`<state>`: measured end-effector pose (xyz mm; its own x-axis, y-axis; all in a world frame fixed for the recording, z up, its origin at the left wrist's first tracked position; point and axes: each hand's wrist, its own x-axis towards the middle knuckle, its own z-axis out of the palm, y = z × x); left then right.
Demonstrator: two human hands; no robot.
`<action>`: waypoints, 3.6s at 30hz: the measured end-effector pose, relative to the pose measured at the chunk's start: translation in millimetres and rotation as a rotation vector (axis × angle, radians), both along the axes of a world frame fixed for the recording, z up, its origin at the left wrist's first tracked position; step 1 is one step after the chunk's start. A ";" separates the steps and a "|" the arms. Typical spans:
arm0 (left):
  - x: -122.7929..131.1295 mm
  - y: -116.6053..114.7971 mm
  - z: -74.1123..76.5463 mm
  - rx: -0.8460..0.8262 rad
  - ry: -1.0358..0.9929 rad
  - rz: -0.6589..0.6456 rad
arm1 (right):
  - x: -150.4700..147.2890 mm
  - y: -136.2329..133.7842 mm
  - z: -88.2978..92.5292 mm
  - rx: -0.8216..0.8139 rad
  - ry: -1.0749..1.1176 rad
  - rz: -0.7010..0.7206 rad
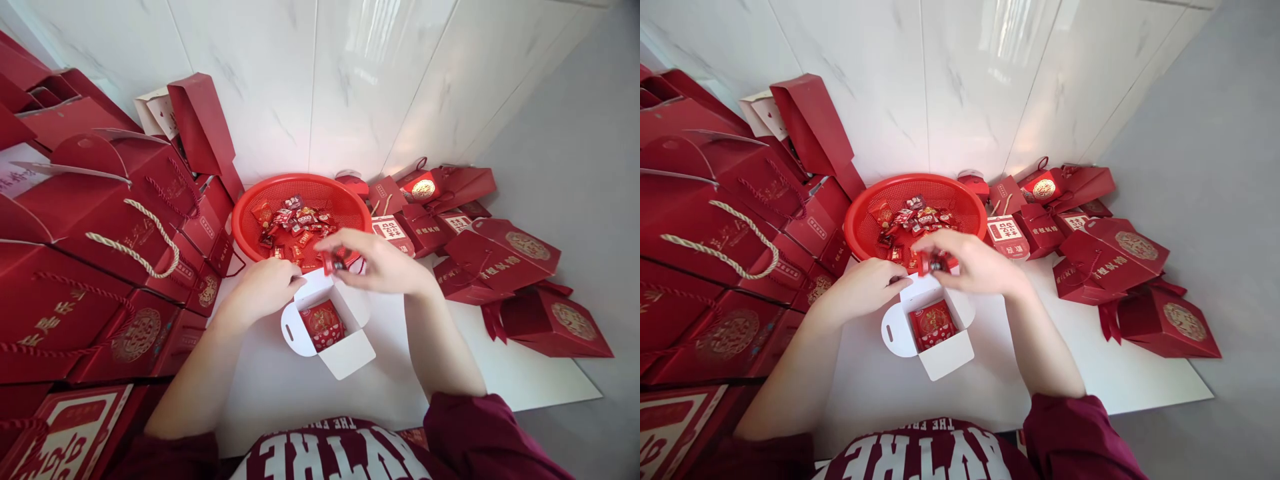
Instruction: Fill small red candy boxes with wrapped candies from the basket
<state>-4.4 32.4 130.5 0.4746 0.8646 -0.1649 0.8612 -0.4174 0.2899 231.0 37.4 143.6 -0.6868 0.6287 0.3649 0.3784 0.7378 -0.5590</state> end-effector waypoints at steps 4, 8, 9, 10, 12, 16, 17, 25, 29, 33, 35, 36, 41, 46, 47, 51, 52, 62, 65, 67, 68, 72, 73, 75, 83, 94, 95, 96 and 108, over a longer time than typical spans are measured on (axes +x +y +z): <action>1.2 0.3 0.2 -0.019 0.009 0.011 | -0.5 -29.9 -11.1 -0.121 0.021 0.122; 0.1 0.7 0.7 0.008 0.000 -0.017 | 9.0 -36.4 -27.7 -0.095 0.013 -0.087; -0.4 1.0 0.4 0.009 -0.010 -0.026 | 13.7 -38.6 -33.6 -0.082 0.055 -0.134; -0.9 1.5 -0.1 0.007 -0.020 -0.037 | 18.5 -42.0 -40.9 -0.067 0.113 -0.178; -1.6 2.6 -1.2 0.005 -0.039 -0.054 | 26.4 -53.7 -60.2 -0.029 0.269 -0.290; -2.5 2.3 1.2 -0.018 -0.059 -0.052 | 28.2 -93.5 -111.9 -0.054 0.627 -0.602; -3.2 0.5 3.7 -0.037 -0.060 -0.038 | 26.3 -104.7 -124.8 -0.088 0.680 -0.649; -16.1 -47.5 16.2 -0.136 -0.054 0.029 | 16.7 -146.6 -174.3 -0.149 0.372 -0.536; -24.7 -70.8 -18.9 -0.049 -0.417 0.076 | 13.5 -142.4 -170.6 -0.084 0.367 -0.409; -31.6 -84.1 -58.2 -0.173 -0.566 -0.025 | 6.7 -142.5 -166.3 -0.056 0.260 -0.316; -31.8 -89.2 -71.7 -0.227 -0.597 0.003 | 3.4 -142.6 -165.0 -0.038 0.209 -0.301; -31.0 -91.4 -77.5 -0.247 -0.627 0.020 | 2.0 -142.4 -164.4 -0.032 0.188 -0.300; -21.2 -95.2 -105.3 -0.244 -0.872 0.021 | -4.4 -140.7 -160.0 -0.057 0.191 -0.343; -15.3 -90.8 -123.3 -0.131 -1.036 -0.117 | -24.8 -141.4 -153.4 -0.198 0.381 -0.436; -15.1 -90.3 -124.2 -0.103 -1.017 -0.117 | -30.6 -141.6 -152.5 -0.225 0.425 -0.473; -13.5 -92.2 -124.1 0.010 -0.874 0.028 | -48.3 -141.0 -151.5 -0.306 0.548 -0.609; -12.4 -93.2 -124.3 0.024 -0.867 0.065 | -50.0 -140.3 -151.9 -0.314 0.572 -0.613; -1.7 -93.8 -129.7 -0.259 -1.115 0.151 | -39.4 -132.3 -153.1 -0.333 0.619 -0.544; -2.7 -92.6 -130.3 -0.313 -1.144 0.144 | -37.4 -133.0 -149.9 -0.293 0.587 -0.498; -3.5 -92.5 -131.4 -0.336 -1.159 0.143 | -36.6 -133.7 -148.1 -0.290 0.555 -0.475; -4.0 -92.6 -131.9 -0.339 -1.162 0.141 | -36.3 -134.1 -147.8 -0.297 0.538 -0.473; -7.4 -92.8 -131.2 -0.191 -1.073 0.096 | -36.8 -134.6 -150.0 -0.318 0.519 -0.487; -9.0 -92.6 -130.2 -0.115 -1.026 0.070 | -36.9 -134.4 -150.7 -0.319 0.523 -0.486; -12.9 -92.1 -127.3 0.030 -0.933 0.010 | -37.0 -134.0 -151.1 -0.320 0.530 -0.476; -25.5 -95.1 -107.1 -0.162 -0.816 -0.138 | -33.9 -137.1 -146.6 -0.386 0.563 -0.325; -18.7 -95.4 -108.7 -0.186 -0.819 -0.125 | -35.8 -142.3 -149.1 -0.361 0.557 -0.311; -16.9 -96.2 -110.4 -0.165 -0.827 -0.119 | -35.2 -143.4 -149.8 -0.334 0.544 -0.305; -15.5 -97.1 -111.7 -0.145 -0.829 -0.113 | -34.4 -144.5 -150.8 -0.306 0.532 -0.309; -20.0 -115.5 -38.4 0.825 -0.659 0.166 | -35.5 -147.8 -165.8 -0.207 0.681 -0.565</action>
